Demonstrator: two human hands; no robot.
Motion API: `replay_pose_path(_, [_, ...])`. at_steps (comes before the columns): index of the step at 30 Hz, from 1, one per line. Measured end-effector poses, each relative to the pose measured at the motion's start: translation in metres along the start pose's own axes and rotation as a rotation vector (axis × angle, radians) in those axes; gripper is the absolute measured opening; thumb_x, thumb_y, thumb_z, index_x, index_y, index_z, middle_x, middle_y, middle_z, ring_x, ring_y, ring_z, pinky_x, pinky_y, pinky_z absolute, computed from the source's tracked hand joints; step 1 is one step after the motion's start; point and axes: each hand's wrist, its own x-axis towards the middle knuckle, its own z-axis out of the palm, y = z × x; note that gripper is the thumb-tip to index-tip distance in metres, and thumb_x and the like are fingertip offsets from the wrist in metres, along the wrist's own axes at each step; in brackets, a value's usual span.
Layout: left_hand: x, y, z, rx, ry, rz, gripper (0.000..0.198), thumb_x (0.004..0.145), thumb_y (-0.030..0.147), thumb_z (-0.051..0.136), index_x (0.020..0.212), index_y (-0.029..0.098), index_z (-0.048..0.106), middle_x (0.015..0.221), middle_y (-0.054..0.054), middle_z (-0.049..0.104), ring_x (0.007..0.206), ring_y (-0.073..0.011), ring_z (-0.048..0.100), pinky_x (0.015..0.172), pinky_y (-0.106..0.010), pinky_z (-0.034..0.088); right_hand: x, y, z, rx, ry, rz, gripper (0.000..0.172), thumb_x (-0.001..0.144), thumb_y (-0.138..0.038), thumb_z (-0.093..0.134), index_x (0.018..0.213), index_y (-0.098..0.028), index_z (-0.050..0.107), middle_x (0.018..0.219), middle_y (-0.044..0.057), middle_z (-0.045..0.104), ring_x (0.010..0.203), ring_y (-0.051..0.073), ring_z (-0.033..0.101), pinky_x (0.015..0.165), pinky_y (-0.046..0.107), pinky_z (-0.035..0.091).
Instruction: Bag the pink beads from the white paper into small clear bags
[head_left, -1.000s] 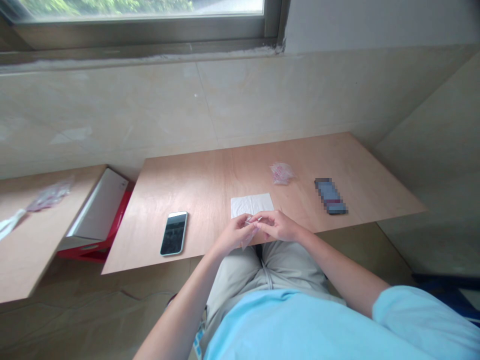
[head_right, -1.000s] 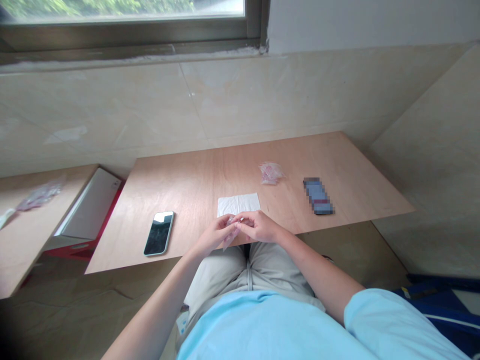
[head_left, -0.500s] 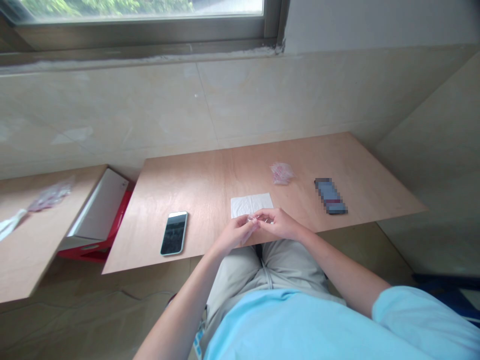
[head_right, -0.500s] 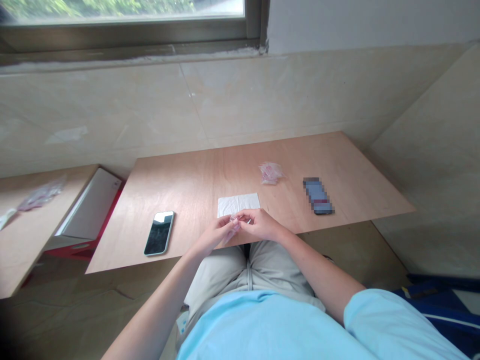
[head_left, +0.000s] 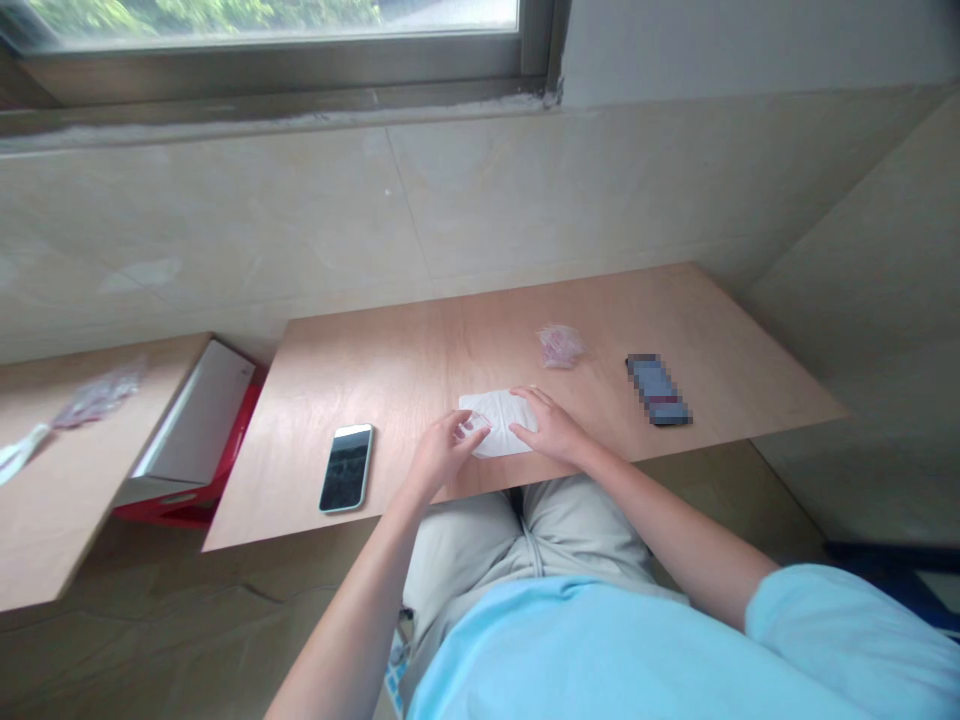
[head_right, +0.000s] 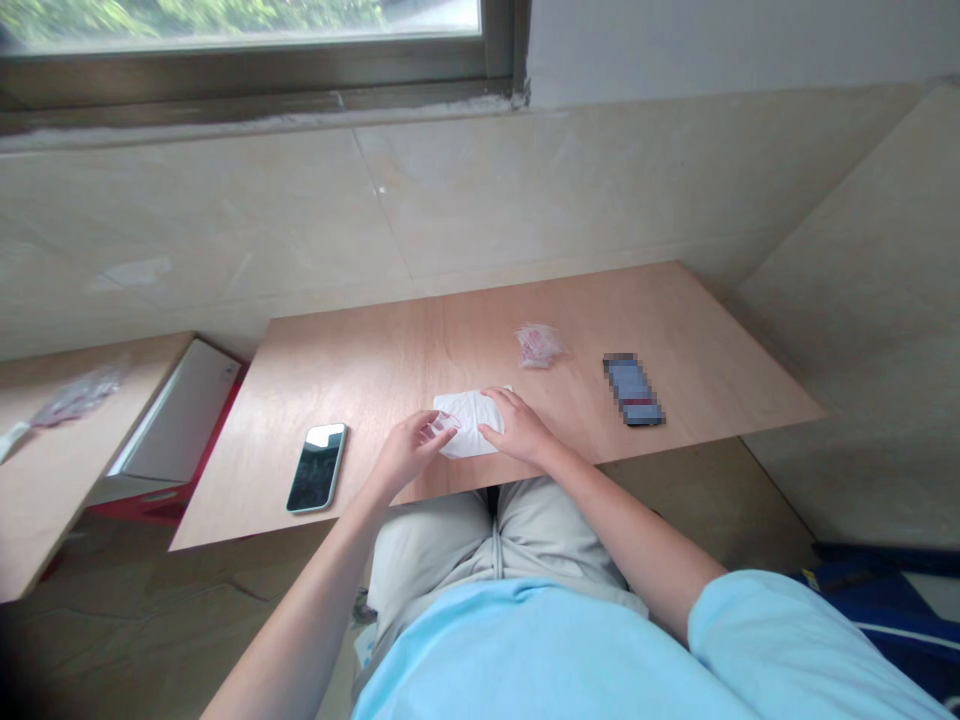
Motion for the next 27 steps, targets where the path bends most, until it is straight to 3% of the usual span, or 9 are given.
replay_pose_path(4, [0.014,-0.01,-0.002,0.272,0.024,0.099,0.041,0.088,0.053,0.064,0.113,0.021,0.071,0.102,-0.009,0.068,0.088,-0.0239,0.064,0.078,-0.034,0.046,0.008,0.012,0.025,-0.118,-0.053,-0.065,0.071,0.085,-0.032,0.069,0.148,-0.014,0.043,0.15,0.018,0.046,0.143,0.029,0.039,0.121,0.047,0.032])
replay_pose_path(10, [0.036,-0.008,0.001,0.522,-0.115,0.273,0.038,0.086,0.041,0.07,0.118,0.02,0.071,0.106,-0.013,0.068,0.099,-0.0295,0.062,0.09,-0.04,0.043,0.012,0.02,0.055,-0.27,-0.122,-0.054,0.074,0.089,-0.032,0.062,0.154,-0.01,0.036,0.16,0.02,0.034,0.153,0.031,0.024,0.125,0.052,0.019])
replay_pose_path(18, [0.058,-0.003,-0.003,0.67,-0.196,0.385,0.042,0.082,0.041,0.073,0.118,0.022,0.07,0.108,-0.014,0.065,0.1,-0.0315,0.058,0.091,-0.043,0.038,0.012,0.018,0.058,-0.374,-0.167,-0.049,0.071,0.092,-0.032,0.054,0.156,-0.008,0.033,0.164,0.018,0.025,0.155,0.029,0.016,0.128,0.049,0.01])
replay_pose_path(27, [0.066,0.002,-0.01,0.604,-0.23,0.431,0.039,0.084,0.044,0.071,0.116,0.021,0.072,0.103,-0.014,0.065,0.102,-0.0326,0.059,0.093,-0.044,0.039,0.012,0.016,0.056,-0.352,-0.164,-0.026,0.068,0.096,-0.037,0.051,0.156,-0.009,0.033,0.165,0.019,0.025,0.155,0.029,0.015,0.127,0.05,0.01])
